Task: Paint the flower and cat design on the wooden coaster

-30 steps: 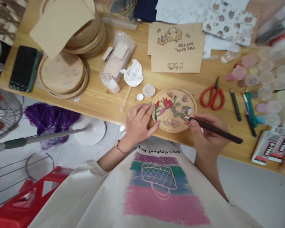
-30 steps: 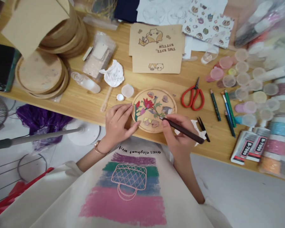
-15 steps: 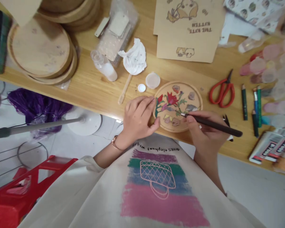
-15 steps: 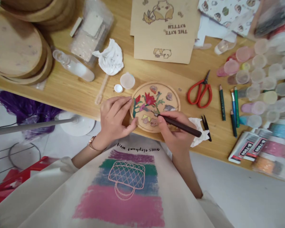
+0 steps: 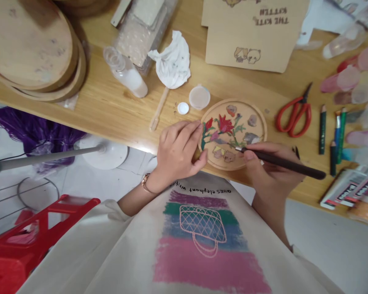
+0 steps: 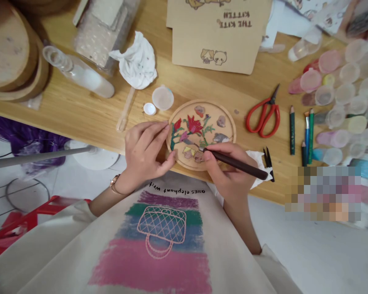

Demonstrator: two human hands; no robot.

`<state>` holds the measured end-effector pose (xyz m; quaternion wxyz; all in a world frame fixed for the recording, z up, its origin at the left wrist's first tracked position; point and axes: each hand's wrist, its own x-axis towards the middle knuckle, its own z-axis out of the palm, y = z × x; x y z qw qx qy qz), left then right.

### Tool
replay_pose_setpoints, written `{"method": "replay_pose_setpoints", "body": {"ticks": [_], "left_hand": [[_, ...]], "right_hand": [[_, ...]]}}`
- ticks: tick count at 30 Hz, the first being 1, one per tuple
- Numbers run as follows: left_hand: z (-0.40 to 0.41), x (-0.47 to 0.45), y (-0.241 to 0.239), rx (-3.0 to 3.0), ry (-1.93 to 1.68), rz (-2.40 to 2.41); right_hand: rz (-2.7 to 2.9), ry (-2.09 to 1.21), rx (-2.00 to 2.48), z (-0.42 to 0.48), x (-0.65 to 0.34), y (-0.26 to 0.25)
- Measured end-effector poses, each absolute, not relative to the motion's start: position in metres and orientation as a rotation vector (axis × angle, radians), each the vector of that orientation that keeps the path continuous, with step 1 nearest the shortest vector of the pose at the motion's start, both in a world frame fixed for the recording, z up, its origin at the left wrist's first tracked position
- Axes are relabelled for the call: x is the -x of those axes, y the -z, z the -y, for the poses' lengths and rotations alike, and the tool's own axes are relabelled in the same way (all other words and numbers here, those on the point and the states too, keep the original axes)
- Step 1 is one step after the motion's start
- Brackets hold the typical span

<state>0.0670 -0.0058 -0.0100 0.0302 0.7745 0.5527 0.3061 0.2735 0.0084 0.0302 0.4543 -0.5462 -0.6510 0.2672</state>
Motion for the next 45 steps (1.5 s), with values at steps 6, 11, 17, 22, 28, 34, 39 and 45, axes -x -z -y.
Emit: {"method": "replay_pose_setpoints", "body": {"ticks": [6, 11, 17, 22, 28, 34, 39, 45], "left_hand": [[0.0065, -0.0666, 0.0111, -2.335, -0.905, -1.678], [0.0059, -0.0671, 0.0109, -2.389, -0.947, -1.69], [0.0048, -0.0681, 0.01, -2.392, -1.0, -1.686], [0.0042, -0.0684, 0.01, -2.4, -1.036, -1.681], [0.004, -0.0684, 0.0111, -2.381, -1.063, -1.657], [0.0043, -0.0684, 0.0117, -2.371, -1.073, -1.637], [0.0052, -0.0676, 0.013, -2.364, -1.044, -1.629], [0.0054, -0.0675, 0.0122, -2.377, -0.991, -1.655]], "right_hand": [[1.576, -0.656, 1.334, -0.0091, -0.2727, -0.0292], [1.599, -0.671, 1.314, -0.0087, -0.2722, -0.0286], [1.541, -0.661, 1.362, -0.0082, -0.2736, -0.0262], [1.61, -0.634, 1.303, -0.0092, -0.2733, -0.0285], [1.569, -0.649, 1.396, -0.0076, -0.2764, -0.0254], [1.599, -0.655, 1.335, -0.0084, -0.2752, -0.0266], [1.564, -0.649, 1.377, -0.0084, -0.2761, -0.0253], [1.559, -0.67, 1.354, -0.0075, -0.2765, -0.0255]]}}
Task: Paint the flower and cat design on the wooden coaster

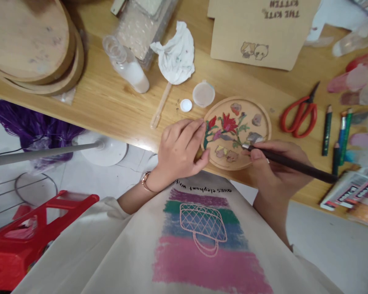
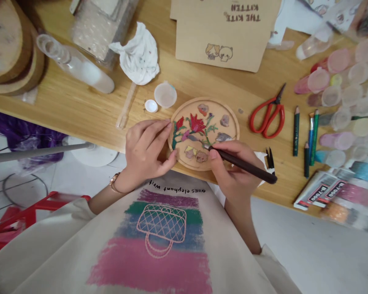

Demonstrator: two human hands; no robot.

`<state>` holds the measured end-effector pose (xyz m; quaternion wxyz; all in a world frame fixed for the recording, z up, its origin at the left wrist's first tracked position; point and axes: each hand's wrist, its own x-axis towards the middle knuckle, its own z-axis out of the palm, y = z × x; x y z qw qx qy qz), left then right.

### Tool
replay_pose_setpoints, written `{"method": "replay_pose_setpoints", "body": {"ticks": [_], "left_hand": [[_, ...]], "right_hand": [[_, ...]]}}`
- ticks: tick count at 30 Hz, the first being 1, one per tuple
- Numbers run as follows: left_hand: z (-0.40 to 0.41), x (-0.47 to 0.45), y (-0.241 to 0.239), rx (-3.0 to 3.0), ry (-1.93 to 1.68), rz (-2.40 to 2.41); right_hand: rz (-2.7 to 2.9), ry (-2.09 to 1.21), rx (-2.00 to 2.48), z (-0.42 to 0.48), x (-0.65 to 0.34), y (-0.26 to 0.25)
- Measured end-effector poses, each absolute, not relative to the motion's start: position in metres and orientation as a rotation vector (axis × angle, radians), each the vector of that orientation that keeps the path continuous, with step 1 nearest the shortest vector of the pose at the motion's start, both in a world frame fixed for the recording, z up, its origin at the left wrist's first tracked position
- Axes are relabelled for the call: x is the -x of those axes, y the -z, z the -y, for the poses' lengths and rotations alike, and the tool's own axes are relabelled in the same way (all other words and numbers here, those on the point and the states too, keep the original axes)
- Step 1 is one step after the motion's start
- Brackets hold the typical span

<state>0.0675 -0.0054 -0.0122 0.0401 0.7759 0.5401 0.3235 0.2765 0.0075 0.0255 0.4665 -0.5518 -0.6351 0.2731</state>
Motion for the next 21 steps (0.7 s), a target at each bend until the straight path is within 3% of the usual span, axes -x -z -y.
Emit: {"method": "replay_pose_setpoints", "body": {"ticks": [21], "left_hand": [[0.0055, -0.0671, 0.0124, -2.332, -1.012, -1.611]], "right_hand": [[1.534, -0.682, 1.362, -0.0077, -0.2777, -0.0232]]}}
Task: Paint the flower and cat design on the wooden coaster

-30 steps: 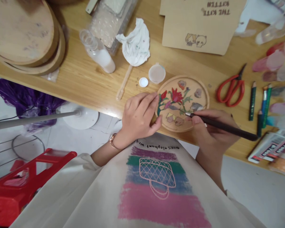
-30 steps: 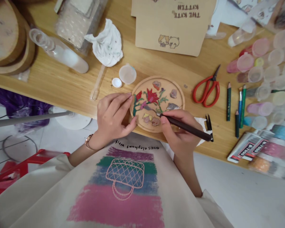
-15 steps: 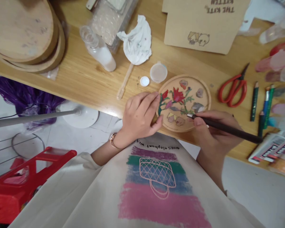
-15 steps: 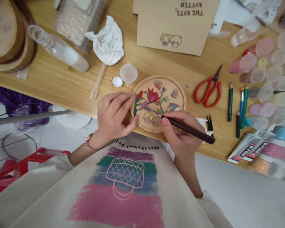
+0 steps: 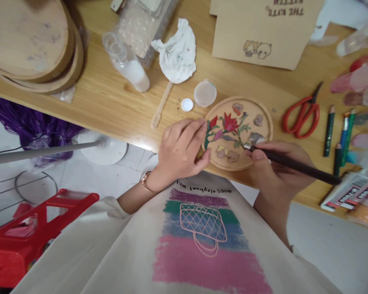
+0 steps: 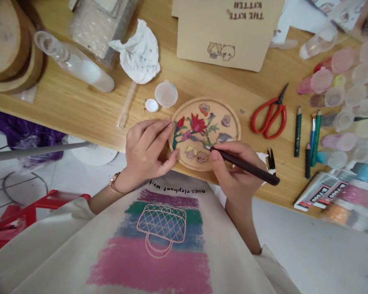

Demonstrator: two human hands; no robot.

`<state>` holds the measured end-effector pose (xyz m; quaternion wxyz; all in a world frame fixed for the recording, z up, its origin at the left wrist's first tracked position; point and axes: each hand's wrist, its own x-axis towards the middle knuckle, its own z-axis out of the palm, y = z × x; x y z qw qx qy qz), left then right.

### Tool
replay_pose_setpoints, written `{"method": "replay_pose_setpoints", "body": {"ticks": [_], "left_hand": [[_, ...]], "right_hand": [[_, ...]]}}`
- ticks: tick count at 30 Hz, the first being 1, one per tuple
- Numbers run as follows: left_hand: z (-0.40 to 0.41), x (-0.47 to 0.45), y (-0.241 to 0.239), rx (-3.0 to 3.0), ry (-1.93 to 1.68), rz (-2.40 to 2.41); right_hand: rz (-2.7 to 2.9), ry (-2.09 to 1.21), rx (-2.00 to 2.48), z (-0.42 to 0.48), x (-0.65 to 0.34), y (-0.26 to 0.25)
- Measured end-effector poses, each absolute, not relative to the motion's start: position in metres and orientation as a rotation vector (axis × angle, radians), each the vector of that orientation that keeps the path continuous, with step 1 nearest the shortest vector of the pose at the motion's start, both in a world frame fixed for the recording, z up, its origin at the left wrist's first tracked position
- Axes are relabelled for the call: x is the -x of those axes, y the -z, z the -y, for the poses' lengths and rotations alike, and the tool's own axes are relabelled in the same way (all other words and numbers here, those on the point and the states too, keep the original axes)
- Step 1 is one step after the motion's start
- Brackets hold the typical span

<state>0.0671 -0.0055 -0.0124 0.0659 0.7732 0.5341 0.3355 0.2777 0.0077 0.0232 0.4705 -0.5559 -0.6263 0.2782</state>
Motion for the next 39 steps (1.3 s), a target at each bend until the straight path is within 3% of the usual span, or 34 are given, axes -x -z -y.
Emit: {"method": "replay_pose_setpoints", "body": {"ticks": [39], "left_hand": [[0.0055, -0.0669, 0.0122, -2.374, -0.985, -1.643]], "right_hand": [[1.514, -0.662, 1.394, -0.009, -0.2787, -0.0208]]}}
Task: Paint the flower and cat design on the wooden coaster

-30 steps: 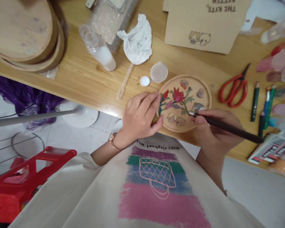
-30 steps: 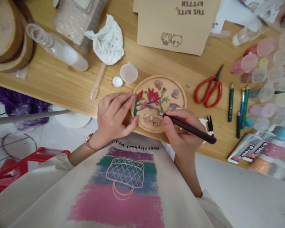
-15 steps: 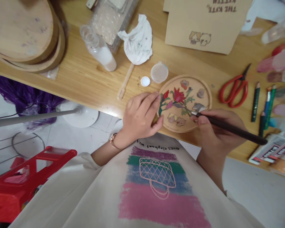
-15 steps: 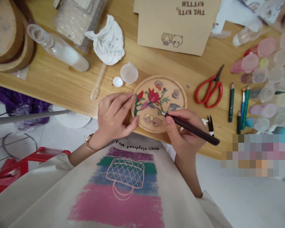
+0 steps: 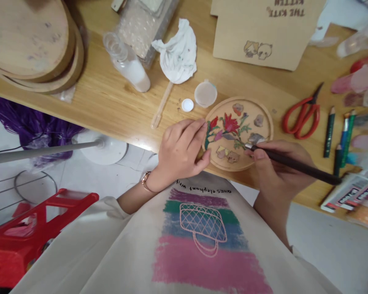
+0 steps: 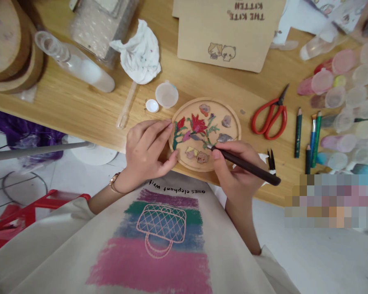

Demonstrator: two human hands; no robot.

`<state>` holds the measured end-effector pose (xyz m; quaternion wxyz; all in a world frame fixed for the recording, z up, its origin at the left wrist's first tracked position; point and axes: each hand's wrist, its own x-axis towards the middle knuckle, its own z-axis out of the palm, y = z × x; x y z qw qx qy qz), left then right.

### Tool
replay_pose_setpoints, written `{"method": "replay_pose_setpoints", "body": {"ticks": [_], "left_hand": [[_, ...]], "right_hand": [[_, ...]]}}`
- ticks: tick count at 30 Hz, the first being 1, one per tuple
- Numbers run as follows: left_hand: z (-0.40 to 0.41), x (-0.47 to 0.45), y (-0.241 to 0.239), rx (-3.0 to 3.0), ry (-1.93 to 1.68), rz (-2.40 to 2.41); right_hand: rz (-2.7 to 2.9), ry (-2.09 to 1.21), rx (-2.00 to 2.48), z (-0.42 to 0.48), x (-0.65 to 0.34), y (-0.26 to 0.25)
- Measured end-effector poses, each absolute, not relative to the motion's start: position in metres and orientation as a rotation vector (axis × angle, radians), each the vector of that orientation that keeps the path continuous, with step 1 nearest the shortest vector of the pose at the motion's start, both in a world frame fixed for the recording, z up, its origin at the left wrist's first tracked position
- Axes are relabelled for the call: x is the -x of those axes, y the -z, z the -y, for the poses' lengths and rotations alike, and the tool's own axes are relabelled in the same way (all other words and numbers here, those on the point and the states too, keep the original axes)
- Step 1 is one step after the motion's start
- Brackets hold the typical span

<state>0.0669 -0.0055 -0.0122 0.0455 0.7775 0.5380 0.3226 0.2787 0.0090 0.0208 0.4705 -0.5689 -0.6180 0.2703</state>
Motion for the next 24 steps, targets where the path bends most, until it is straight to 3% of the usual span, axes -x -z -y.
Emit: {"method": "replay_pose_setpoints", "body": {"ticks": [24], "left_hand": [[0.005, -0.0678, 0.0109, -2.365, -0.992, -1.652]], "right_hand": [[1.497, -0.692, 1.384, -0.0078, -0.2815, -0.0211]]}}
